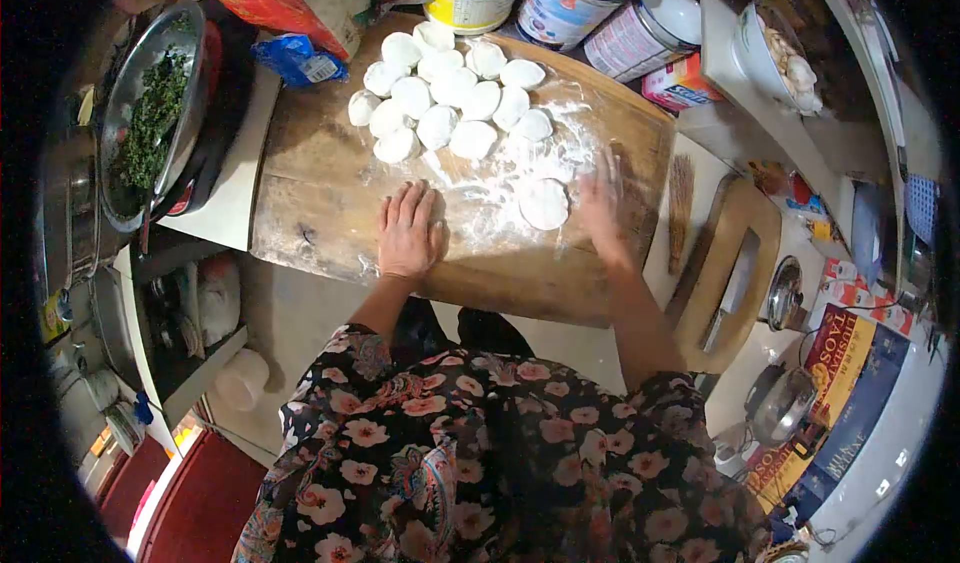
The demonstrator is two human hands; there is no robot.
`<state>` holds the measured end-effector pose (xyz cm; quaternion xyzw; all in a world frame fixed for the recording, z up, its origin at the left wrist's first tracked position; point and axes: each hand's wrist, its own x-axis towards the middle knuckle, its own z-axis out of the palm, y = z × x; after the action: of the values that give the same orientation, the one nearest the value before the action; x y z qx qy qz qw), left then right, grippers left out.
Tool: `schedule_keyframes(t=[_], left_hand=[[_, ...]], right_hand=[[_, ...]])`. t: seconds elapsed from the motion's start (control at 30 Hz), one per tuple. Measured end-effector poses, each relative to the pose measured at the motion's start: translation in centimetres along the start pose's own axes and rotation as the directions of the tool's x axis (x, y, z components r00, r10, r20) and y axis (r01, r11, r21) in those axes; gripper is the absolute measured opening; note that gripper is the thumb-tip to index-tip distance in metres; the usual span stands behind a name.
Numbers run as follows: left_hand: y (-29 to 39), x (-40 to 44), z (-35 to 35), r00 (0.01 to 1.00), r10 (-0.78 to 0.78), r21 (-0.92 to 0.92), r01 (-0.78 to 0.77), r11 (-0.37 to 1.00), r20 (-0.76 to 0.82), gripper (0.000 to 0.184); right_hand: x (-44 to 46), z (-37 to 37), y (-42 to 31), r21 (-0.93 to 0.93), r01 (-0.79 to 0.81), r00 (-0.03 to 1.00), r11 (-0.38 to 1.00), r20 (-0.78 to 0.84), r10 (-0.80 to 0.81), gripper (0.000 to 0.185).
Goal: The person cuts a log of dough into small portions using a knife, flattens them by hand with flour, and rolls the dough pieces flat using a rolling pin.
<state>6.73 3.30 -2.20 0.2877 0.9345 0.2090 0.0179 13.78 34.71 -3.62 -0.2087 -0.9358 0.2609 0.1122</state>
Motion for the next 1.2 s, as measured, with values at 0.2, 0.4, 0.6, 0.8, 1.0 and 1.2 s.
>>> schedule_keyframes(t=[0.2,0.4,0.6,0.8,1.0,1.2], left_hand=[[0.1,0.0,0.0,1.000,-0.006,-0.007,0.006,1.000,-0.002,0.049],[0.0,0.3,0.1,1.000,0.006,0.021,-0.006,1.000,-0.020,0.051],[0.1,0.3,-0.2,1.000,-0.008,0.008,0.008,1.000,0.004,0.051],[-0.1,0.1,-0.3,0.999,-0.012,0.004,0.012,1.000,0.042,0.052],[-0.3,-0.1,-0.2,0.999,-0.024,-0.039,0.026,0.999,0.046,0.051],[-0.4,-0.1,-0.2,1.000,-0.019,-0.040,0.020,0.999,0.018,0.051]], right_hand=[[-2.8,2.8,-7.5,-0.377,0.223,0.958,0.899,0.255,-0.131,0.064],[-1.8,2.1,-6.5,-0.246,0.212,0.959,0.946,0.237,-0.153,0.069],[7.2,-2.7,0.2,-0.266,-0.060,0.997,0.962,0.039,0.073,0.067],[14.5,-2.3,6.1,-0.539,0.015,0.997,0.842,0.076,0.031,0.062],[12.7,-4.2,1.3,-0.727,-0.005,0.959,0.687,0.190,0.208,0.045],[7.6,-4.8,2.0,-0.396,-0.162,0.979,0.904,0.053,0.199,0.037]])
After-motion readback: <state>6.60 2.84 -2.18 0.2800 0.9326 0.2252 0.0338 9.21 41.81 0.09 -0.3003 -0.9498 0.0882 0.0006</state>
